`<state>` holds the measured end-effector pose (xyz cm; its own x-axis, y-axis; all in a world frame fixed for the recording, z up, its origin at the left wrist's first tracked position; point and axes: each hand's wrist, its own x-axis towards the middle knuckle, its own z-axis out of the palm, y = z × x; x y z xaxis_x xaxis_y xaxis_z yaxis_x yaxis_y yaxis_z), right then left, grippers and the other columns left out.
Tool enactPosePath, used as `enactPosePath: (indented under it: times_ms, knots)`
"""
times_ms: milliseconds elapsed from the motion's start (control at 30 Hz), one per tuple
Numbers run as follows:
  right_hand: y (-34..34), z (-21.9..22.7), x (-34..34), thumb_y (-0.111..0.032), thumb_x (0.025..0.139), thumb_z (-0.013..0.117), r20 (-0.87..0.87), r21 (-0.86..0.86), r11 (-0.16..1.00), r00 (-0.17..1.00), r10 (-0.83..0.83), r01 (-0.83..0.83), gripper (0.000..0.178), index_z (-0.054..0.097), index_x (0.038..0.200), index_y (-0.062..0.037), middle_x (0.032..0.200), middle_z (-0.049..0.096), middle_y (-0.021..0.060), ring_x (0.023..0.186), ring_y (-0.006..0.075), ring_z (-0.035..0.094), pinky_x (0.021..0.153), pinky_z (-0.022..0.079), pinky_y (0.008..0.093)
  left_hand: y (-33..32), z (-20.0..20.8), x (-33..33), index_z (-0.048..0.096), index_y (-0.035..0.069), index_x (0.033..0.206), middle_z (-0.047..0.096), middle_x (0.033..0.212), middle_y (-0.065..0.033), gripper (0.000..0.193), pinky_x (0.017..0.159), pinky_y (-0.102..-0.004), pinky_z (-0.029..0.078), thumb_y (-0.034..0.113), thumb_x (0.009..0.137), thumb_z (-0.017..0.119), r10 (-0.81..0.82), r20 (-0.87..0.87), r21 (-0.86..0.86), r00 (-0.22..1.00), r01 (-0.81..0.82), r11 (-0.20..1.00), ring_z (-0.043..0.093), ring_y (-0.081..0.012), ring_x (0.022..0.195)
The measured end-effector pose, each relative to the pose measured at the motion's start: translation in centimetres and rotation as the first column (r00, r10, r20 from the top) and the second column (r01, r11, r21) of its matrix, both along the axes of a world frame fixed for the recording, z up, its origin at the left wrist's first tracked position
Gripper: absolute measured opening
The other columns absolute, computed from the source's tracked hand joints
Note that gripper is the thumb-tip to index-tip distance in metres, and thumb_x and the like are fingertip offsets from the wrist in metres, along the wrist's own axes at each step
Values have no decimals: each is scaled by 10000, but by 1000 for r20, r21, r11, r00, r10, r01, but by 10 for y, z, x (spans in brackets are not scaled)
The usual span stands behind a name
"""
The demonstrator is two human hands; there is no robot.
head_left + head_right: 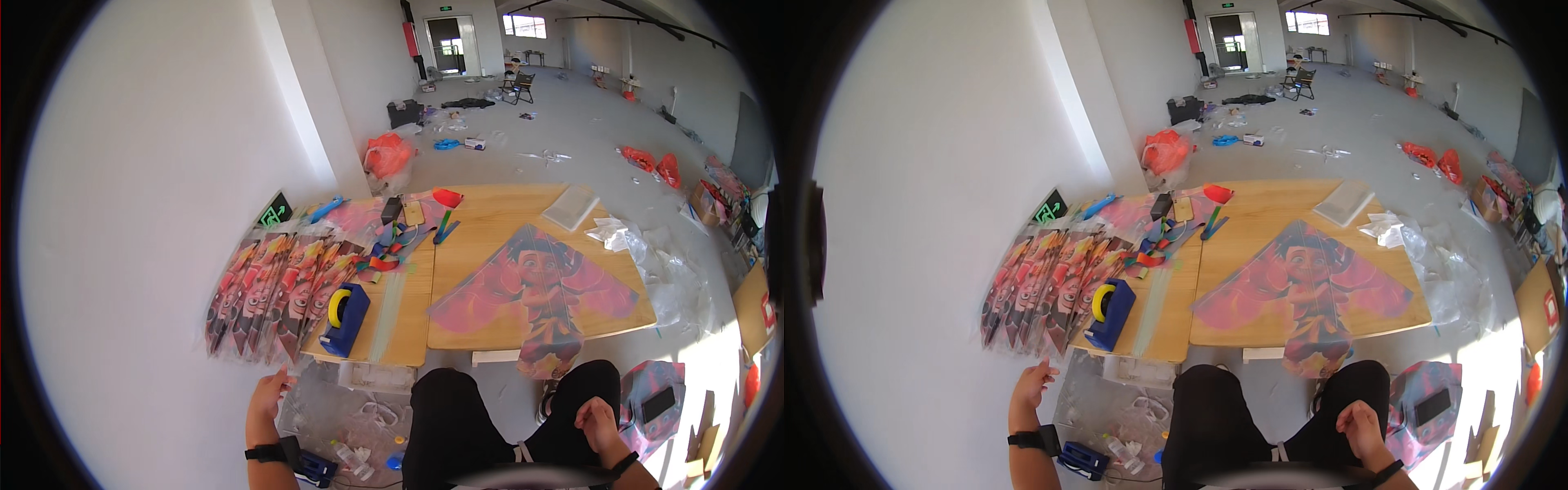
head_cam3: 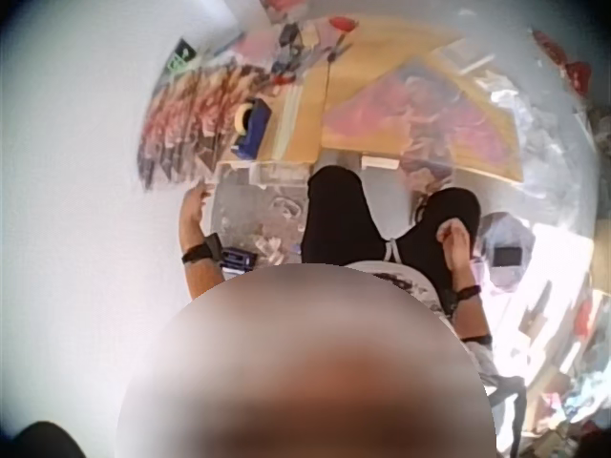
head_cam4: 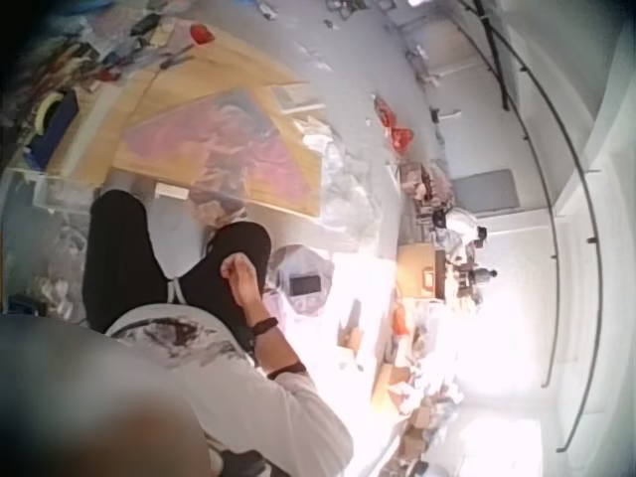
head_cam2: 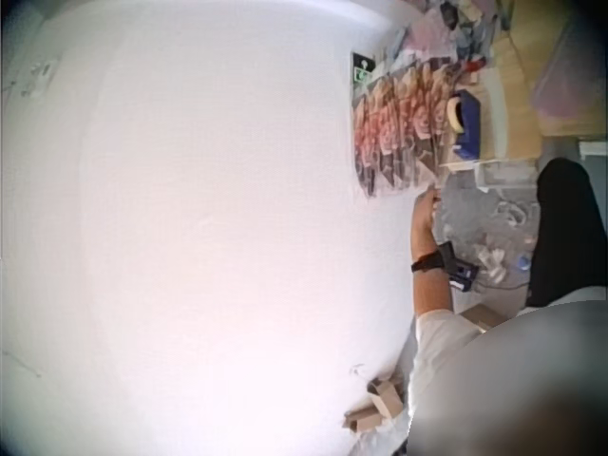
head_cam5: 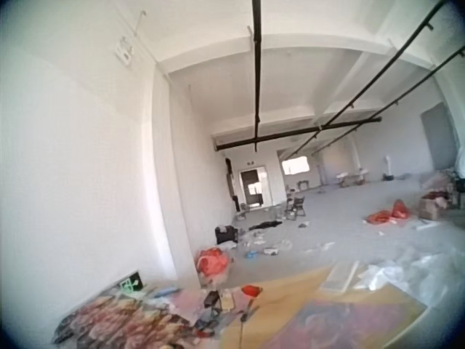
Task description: Assembling a kite by applying tape and attaching structural elements.
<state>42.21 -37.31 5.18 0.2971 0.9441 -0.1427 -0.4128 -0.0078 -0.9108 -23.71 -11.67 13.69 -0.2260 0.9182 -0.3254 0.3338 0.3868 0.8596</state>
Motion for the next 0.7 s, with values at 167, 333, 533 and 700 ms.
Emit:
enactPosePath:
  times_ms: [167,333,533,700]
  knots:
    - [12,7,-1,-425,1035,531,33,-26,996,996,81,-80,408,595,907,-43,806,641,90,712,167,605,666,492,295,-55,8,-13,716,145,835,701,850,25,499,732,-292,363,565,1011,512,92,126,6,988,-94,996,577,-99,793]
    - [59,38,-19,-297,1054,527,304,-239,874,822,481,-423,306,632,970,-23,903,690,92,792,141,639,721,509,275,-100,3,-33,720,123,829,704,840,9,516,760,-292,371,539,1027,487,121,136,-12,983,-121,993,593,-109,817]
    - [161,81,-107,-197,1042,567,422,-281,552,415,806,-785,193,660,1055,-28,926,705,42,865,113,663,785,519,270,-176,4,-44,718,62,853,707,863,-35,487,806,-305,392,467,1032,515,210,197,88,958,-230,969,604,-124,842]
    - [248,91,-206,-240,1031,580,554,-404,292,22,832,-867,224,667,1101,-47,946,710,28,874,101,668,769,527,267,-211,-11,-41,712,20,876,696,862,-53,291,824,-292,421,270,1002,634,216,256,149,942,-259,954,604,-130,853]
